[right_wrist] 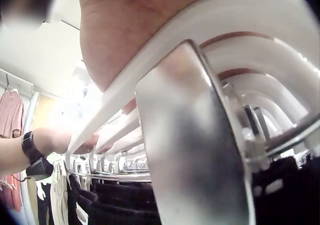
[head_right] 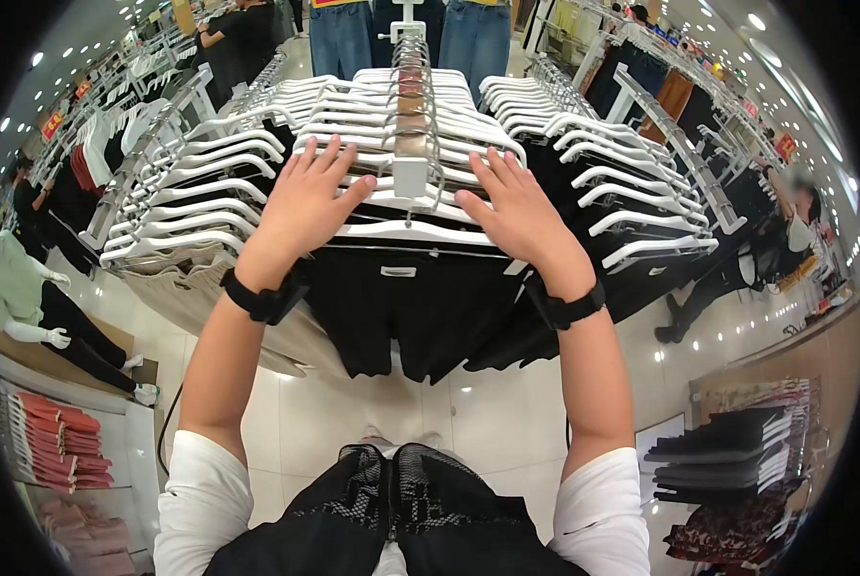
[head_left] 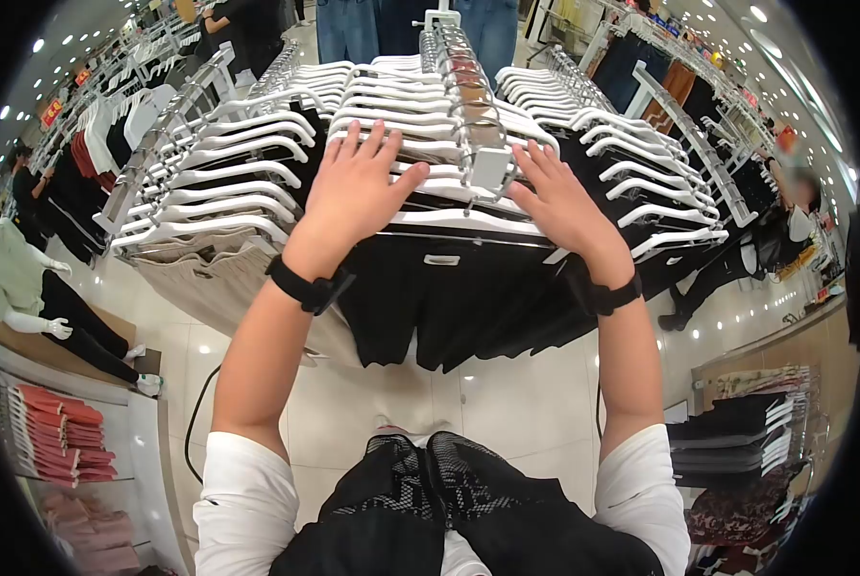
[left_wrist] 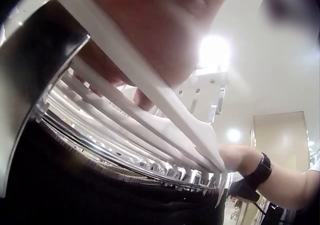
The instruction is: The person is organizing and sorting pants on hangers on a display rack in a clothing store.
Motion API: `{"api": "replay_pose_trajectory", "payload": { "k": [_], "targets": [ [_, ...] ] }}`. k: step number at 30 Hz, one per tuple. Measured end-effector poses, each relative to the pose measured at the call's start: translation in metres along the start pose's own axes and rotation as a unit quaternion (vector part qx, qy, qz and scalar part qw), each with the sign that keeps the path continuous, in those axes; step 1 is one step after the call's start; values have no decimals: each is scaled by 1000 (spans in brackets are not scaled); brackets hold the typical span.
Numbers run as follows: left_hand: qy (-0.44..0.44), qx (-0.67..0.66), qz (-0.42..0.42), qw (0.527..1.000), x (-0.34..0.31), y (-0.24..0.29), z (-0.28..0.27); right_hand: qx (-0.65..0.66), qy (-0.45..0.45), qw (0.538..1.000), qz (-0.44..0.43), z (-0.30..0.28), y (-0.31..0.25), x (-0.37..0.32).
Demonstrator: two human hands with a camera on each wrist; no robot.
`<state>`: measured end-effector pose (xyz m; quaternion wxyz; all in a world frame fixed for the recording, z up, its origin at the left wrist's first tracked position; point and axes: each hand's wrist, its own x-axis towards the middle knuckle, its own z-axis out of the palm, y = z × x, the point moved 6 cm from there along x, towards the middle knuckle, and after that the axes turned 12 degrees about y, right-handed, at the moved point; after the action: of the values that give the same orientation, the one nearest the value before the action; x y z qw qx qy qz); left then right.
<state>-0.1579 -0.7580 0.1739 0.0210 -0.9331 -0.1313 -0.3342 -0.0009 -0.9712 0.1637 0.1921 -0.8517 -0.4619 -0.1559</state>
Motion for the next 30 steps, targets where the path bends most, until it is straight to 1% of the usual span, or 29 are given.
{"api": "replay_pose_trajectory", "payload": {
  "k": [2,5,8,12,13,15,16,17,18,19,21,22,23,25,27,29,30],
  "targets": [
    [-1,-7,-11,1000,0,0,0,6,-3,1000,4,-1,-2,0],
    [9,3,1,1000,-1,0,2,10,-10,1000,13,-3,-3,-1],
    [22,-18,-3,1000,-2,1,1,45,5,999,14,-7,-4,-2],
    [14,-27,-4,1000,-4,1,-2,87,45,995,17,-11,-2,-4],
    [30,-45,-3,999,-5,0,-3,99,51,994,19,-11,-3,-5],
    [63,-97,-8,993,-5,0,-15,199,101,972,72,-13,5,-7],
    [86,-186,-14,979,-2,-4,-29,165,136,976,51,-22,6,-8],
    [176,-250,17,952,0,-14,-34,129,172,976,31,-32,9,-10],
    [208,-226,25,951,-3,-20,-49,85,227,970,14,-42,20,-15],
    [240,-203,33,949,-5,-27,-72,68,243,967,28,-54,33,-19],
    [247,-176,23,953,-8,-56,-105,-24,291,956,19,-84,67,-31],
    [278,-71,70,955,-11,-73,-126,-71,318,945,21,-100,88,-38],
    [295,-21,93,951,-15,-96,-143,-118,345,931,21,-115,107,-49],
    [312,141,92,935,-25,-131,-181,-241,378,893,39,-153,128,-69],
    [334,266,51,903,-37,-174,-209,-402,405,820,50,-189,145,-86],
    [328,248,-55,910,-57,-237,-206,-460,466,750,90,-210,182,-104],
    [322,239,-109,910,-65,-255,-204,-473,455,743,130,-218,204,-112]
  ]
}}
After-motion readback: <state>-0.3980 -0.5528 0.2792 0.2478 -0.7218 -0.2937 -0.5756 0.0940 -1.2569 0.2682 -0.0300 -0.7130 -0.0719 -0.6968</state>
